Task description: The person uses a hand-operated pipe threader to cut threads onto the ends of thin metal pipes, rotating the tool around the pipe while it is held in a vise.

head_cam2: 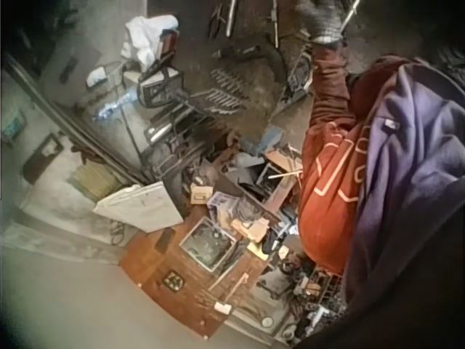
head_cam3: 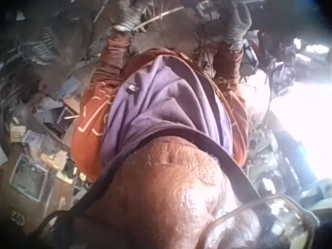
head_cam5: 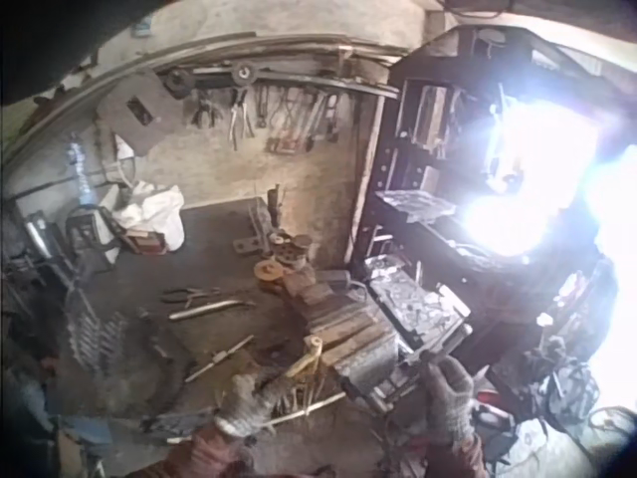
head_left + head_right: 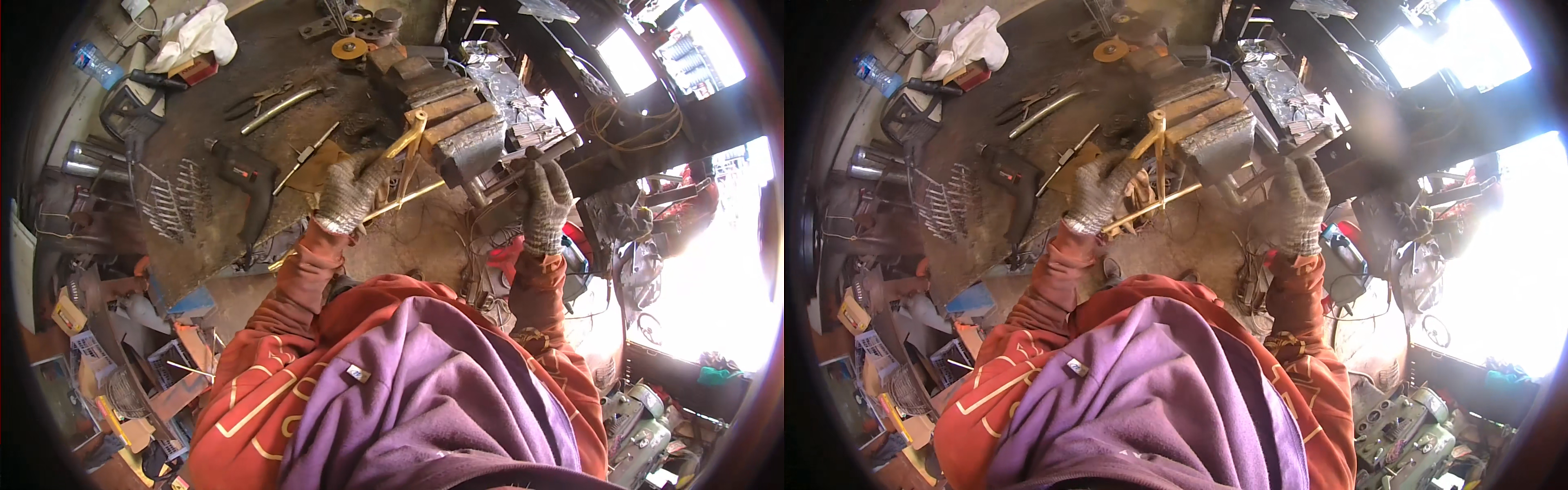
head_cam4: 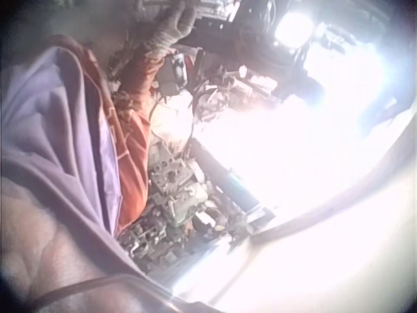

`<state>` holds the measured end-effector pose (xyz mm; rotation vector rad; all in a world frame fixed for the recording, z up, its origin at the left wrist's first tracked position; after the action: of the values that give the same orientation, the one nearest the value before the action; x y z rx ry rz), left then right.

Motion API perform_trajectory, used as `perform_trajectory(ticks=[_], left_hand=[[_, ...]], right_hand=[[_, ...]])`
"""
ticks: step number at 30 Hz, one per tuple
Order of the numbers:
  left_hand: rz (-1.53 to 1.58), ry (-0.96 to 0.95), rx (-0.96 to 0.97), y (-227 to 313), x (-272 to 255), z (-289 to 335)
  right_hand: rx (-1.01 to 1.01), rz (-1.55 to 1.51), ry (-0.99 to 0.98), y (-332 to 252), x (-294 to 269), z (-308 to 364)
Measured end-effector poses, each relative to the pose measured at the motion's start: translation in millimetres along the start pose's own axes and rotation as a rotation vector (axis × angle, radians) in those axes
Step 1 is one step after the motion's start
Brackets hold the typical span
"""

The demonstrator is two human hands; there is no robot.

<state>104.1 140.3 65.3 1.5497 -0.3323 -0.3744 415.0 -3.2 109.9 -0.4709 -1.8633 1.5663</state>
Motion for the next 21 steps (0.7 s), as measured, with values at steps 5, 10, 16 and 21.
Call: perform_trajectory(ticks=[5,10,16,21], left_hand=[[-0.027,-0.019,-0.107,9,3,1],[-0.078,0.039,-0.035,18,2,0],[-0.16,0.055,0.1,19,7,-2],[0.125,0.016,-0.004,-12,27,-14]], right_hand=[[-0.117,0.173,-0.182,-40,53,39],[-0.209,0.425,-0.484,-68,99,67],[-0.571,1.098,-1.077,14,136,121],[-0.274,1.037,-0.913,123,89,99]])
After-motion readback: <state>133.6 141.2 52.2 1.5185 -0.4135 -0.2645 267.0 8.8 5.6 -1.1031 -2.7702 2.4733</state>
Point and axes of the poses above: each hand's wrist, its own z-axis away from the middle knuckle, its own x-axis out of the palm, y = z × x, the point moved 7 cm from there along -z, towards the middle knuckle, and after that the axes turned 6 degrees about -z, right-handed, at the moved point
